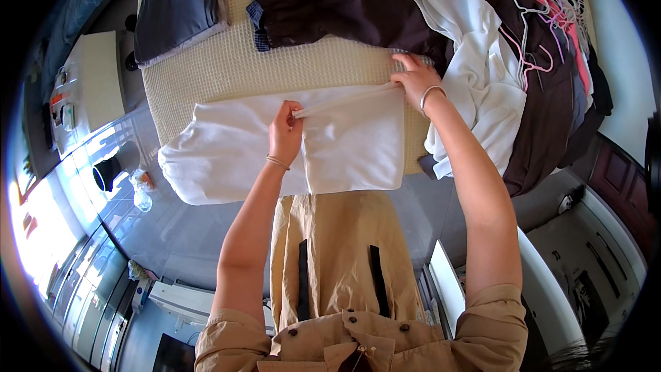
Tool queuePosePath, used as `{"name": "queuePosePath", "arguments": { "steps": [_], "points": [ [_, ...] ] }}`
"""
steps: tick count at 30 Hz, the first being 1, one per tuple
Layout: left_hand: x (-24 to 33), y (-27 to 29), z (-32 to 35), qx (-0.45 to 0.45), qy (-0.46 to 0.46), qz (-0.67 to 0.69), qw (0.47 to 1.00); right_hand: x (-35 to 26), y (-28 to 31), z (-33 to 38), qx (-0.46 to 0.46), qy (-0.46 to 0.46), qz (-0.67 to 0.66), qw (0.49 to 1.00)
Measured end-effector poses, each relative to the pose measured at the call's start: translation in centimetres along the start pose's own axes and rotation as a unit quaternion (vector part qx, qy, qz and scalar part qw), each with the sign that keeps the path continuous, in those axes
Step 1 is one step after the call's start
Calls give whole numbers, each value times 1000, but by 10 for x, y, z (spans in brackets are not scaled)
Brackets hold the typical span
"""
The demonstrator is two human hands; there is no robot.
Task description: The person picks up a white top from a bed, spreads it out, folds the sleeves and sides by hand, and places it in a stack. The person then takes a pair of dark trousers, aligns the legs, folds them, and adds them to the same stack.
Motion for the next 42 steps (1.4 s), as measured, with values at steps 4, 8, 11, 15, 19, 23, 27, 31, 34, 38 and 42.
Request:
{"name": "queuePosePath", "arguments": {
  "steps": [4, 8, 11, 15, 19, 23, 27, 31, 34, 38, 42],
  "points": [
    [-3, -6, -10, 19, 30, -64, 997, 7, 0, 1, 36, -21, -10, 999],
    [-4, -8, -15, 59, 44, -69, 995, 6, -1, 2, 88, -3, -95, 992],
    [-9, -10, -18, 87, 28, -55, 994, 6, -8, 11, 173, 15, -172, 970],
    [-12, -6, -13, 89, 93, -24, 991, -4, -35, 39, 235, -19, -256, 938],
    [-7, -8, 11, 65, 76, -63, 993, -19, -55, 60, 262, -46, -236, 934],
    [-16, 1, 24, 52, 97, -100, 989, -18, -53, 57, 327, -42, -238, 914],
    [-17, 6, 25, 95, 79, -97, 988, -8, -68, 62, 331, -118, -304, 886],
    [-10, 5, 18, 100, 63, -103, 988, -2, -94, 72, 257, -176, -396, 864],
    [-11, 3, 15, 102, 52, -117, 987, -9, -101, 80, 214, -193, -453, 844],
    [-14, 3, 16, 93, 50, -135, 985, -10, -111, 86, 232, -203, -472, 826],
    [-19, 2, 32, 109, 57, -66, 990, -11, -113, 87, 253, -203, -472, 820]
  ]
}}
Point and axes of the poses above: each hand's wrist, its own z-axis away from the middle knuckle, its own y-axis out of the back of the hand, x = y × z, the point moved 5 cm from there along -z, towards the middle knuckle, and after that the axes turned 1 degree about -z, right-handed, at the moved point
